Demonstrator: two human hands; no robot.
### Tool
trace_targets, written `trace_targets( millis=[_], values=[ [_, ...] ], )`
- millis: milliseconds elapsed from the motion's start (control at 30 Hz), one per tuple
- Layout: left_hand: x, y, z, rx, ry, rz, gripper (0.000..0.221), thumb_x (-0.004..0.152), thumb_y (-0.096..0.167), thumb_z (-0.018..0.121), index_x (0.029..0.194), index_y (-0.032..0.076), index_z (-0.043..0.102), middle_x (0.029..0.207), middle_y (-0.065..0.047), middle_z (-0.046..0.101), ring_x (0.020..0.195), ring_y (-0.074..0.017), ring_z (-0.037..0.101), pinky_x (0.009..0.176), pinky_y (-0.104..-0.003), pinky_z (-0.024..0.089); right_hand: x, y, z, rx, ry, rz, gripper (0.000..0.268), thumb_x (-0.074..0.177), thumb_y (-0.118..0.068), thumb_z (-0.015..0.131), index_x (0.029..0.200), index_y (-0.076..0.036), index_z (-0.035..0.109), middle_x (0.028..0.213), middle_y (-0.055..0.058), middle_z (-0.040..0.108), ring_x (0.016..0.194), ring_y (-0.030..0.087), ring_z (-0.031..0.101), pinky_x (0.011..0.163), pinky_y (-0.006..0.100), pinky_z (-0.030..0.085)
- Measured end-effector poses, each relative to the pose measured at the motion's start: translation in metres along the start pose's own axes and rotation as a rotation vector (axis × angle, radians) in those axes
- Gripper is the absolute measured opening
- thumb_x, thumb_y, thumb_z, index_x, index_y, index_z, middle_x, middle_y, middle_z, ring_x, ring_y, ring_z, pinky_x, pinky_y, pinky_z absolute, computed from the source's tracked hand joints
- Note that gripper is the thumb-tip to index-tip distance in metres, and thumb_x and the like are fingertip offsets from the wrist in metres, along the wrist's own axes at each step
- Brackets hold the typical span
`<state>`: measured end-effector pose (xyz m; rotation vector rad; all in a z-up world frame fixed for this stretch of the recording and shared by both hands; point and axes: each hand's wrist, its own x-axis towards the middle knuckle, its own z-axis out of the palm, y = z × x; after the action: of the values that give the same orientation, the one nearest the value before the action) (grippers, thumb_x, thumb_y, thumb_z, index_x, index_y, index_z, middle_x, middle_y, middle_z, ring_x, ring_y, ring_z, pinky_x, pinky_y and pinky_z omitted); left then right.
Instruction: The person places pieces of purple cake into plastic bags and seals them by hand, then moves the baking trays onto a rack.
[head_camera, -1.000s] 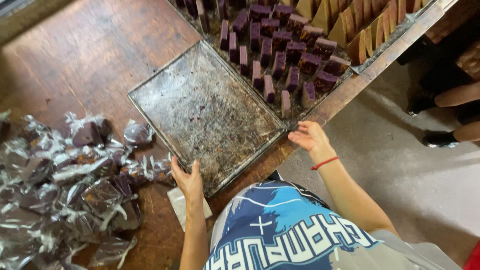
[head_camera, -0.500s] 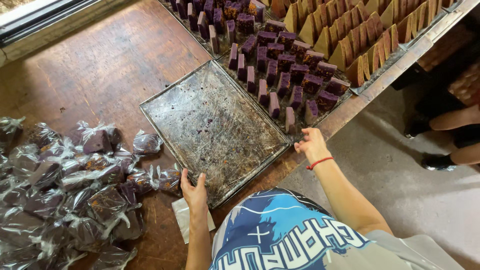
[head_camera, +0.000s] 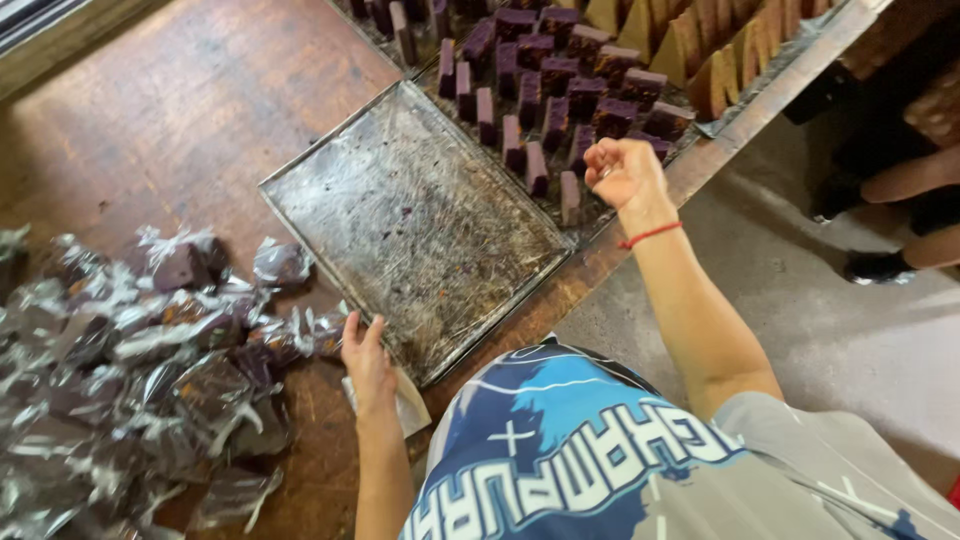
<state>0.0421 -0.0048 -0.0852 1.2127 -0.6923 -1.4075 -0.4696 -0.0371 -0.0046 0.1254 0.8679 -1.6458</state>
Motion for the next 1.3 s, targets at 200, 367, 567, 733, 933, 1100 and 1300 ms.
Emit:
trace_targets(
  millis=[200,367,567,733,933,1100,1300],
  values=[
    [-0.013,0.003,-0.011,-0.032,0.083,-0.178,0.059,0.096,0.007,0.071,0.152,0.009,0.05,0.135,-0.002,0.057,0.106,-0.0135,0.056,0.075,-0.035,0.036,-0.026,0.0,-0.059,-0.107,0.33,-0.058,0.011,0.096,-0.014,0.061,0.103,-0.006,0.06,0.093,0.008,0.067,0.082,0.026,0.066,0.076,0.047,0.051],
    [-0.021,0.009,-0.012,-0.012,0.08,-0.198,0.055,0.095,0.007,0.068,0.147,0.014,0.052,0.135,0.005,0.061,0.113,-0.0092,0.059,0.087,-0.032,0.047,-0.037,0.024,-0.102,-0.194,0.404,0.018,0.059,0.093,-0.021,0.052,0.148,-0.001,0.041,0.155,0.019,0.041,0.14,0.042,0.044,0.111,0.062,0.038],
    [-0.03,0.011,-0.017,0.027,0.082,-0.199,0.049,0.097,0.007,0.069,0.144,0.013,0.056,0.126,0.006,0.061,0.104,-0.006,0.056,0.081,-0.029,0.044,-0.036,0.072,-0.109,-0.205,0.338,0.068,0.074,0.099,-0.027,0.057,0.155,0.004,0.02,0.169,0.028,0.015,0.155,0.047,0.017,0.121,0.066,0.022],
    [-0.035,0.014,-0.014,0.033,0.105,-0.217,0.049,0.097,0.007,0.07,0.144,0.012,0.057,0.119,0.005,0.059,0.099,-0.0067,0.054,0.077,-0.029,0.044,-0.028,0.065,-0.088,-0.149,0.42,0.057,0.074,0.098,-0.025,0.057,0.156,0.002,0.02,0.167,0.029,0.012,0.153,0.047,0.019,0.116,0.067,0.031],
    [-0.024,0.02,-0.011,0.025,0.139,-0.295,0.047,0.095,0.009,0.067,0.141,0.012,0.057,0.113,0.005,0.067,0.093,-0.0065,0.058,0.072,-0.03,0.044,-0.017,0.054,-0.074,-0.118,0.629,-0.003,0.067,0.091,-0.02,0.056,0.155,-0.011,0.036,0.162,0.02,0.025,0.146,0.044,0.026,0.099,0.064,0.045],
    [-0.02,0.014,-0.014,0.014,0.142,-0.29,0.047,0.098,0.012,0.07,0.143,0.012,0.057,0.106,0.004,0.066,0.087,-0.0075,0.059,0.069,-0.033,0.038,-0.018,0.06,-0.075,-0.005,0.691,0.01,0.06,0.092,-0.018,0.058,0.149,-0.009,0.041,0.158,0.018,0.034,0.14,0.039,0.036,0.095,0.06,0.048],
    [-0.018,0.03,-0.006,-0.009,0.237,-0.373,0.046,0.098,0.018,0.068,0.143,0.013,0.059,0.102,0.006,0.064,0.087,-0.0096,0.056,0.07,-0.034,0.038,-0.046,0.066,-0.071,-0.377,0.387,0.019,0.035,0.092,-0.017,0.059,0.121,0.001,0.067,0.134,0.025,0.067,0.121,0.038,0.066,0.086,0.049,0.055]
  ],
)
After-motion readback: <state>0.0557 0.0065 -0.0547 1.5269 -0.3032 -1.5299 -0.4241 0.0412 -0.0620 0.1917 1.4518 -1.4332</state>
